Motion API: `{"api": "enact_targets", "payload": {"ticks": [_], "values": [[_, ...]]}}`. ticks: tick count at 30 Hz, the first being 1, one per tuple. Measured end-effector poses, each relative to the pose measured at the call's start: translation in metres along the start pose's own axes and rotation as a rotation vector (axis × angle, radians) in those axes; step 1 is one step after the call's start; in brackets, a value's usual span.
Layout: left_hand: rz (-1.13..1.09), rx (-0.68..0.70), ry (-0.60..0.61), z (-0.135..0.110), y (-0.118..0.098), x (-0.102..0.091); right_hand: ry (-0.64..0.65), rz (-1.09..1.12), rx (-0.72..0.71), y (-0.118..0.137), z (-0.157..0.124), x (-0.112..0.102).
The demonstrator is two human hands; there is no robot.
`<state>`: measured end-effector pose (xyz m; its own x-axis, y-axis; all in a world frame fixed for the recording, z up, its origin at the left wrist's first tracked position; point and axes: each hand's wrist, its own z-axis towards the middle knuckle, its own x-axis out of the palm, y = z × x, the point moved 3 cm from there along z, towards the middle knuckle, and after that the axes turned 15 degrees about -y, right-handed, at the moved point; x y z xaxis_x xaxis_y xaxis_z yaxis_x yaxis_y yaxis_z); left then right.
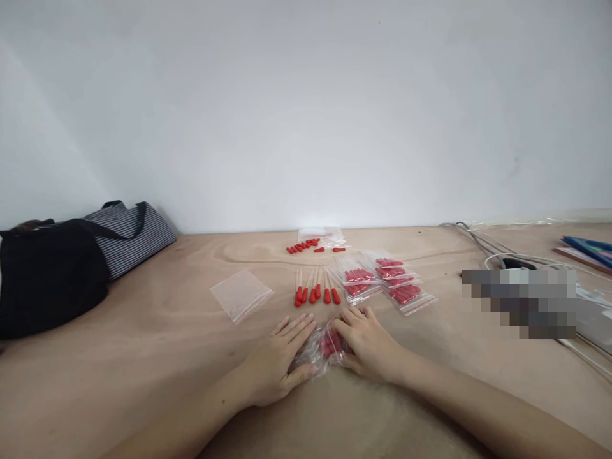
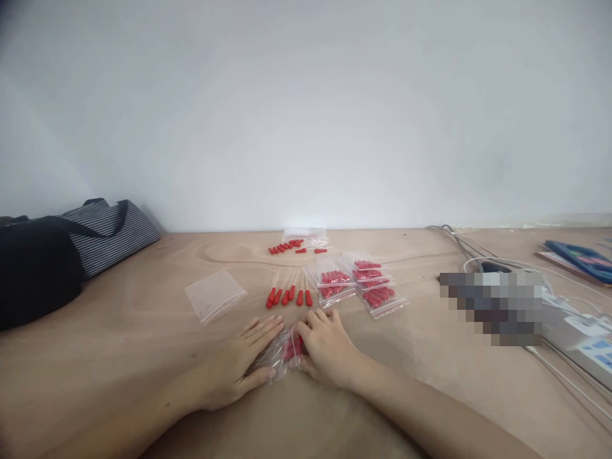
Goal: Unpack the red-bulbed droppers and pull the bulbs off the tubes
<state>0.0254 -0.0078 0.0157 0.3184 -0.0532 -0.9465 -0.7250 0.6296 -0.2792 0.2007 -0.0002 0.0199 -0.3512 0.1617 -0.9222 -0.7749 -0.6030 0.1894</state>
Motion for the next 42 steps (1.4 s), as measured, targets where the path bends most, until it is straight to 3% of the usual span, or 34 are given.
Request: {"api": "enact_targets", "payload": {"ticks": [5,19,27,36,42], "values": [[0.008,-0.010,0.001,-0.001,0.003,0.000,0.051,0.034,0.015,-0.001,0.002,-0.003],[-0.001,-0.030,0.022,0.000,0.002,-0.002,0.034,0.096,-0.059,-0.003,-0.002,-0.002],[0.030,-0.035,0.043,-0.002,0.005,-0.001,-0.127,0.222,-0.198,-0.016,-0.009,-0.003],[0.009,-0.053,0.020,-0.007,0.016,-0.008,-0.062,0.311,-0.074,-0.056,-0.018,-0.021],[-0.071,-0.110,-0.040,-0.009,0.023,-0.012,-0.026,0.237,-0.059,-0.049,-0.015,-0.020]]}}
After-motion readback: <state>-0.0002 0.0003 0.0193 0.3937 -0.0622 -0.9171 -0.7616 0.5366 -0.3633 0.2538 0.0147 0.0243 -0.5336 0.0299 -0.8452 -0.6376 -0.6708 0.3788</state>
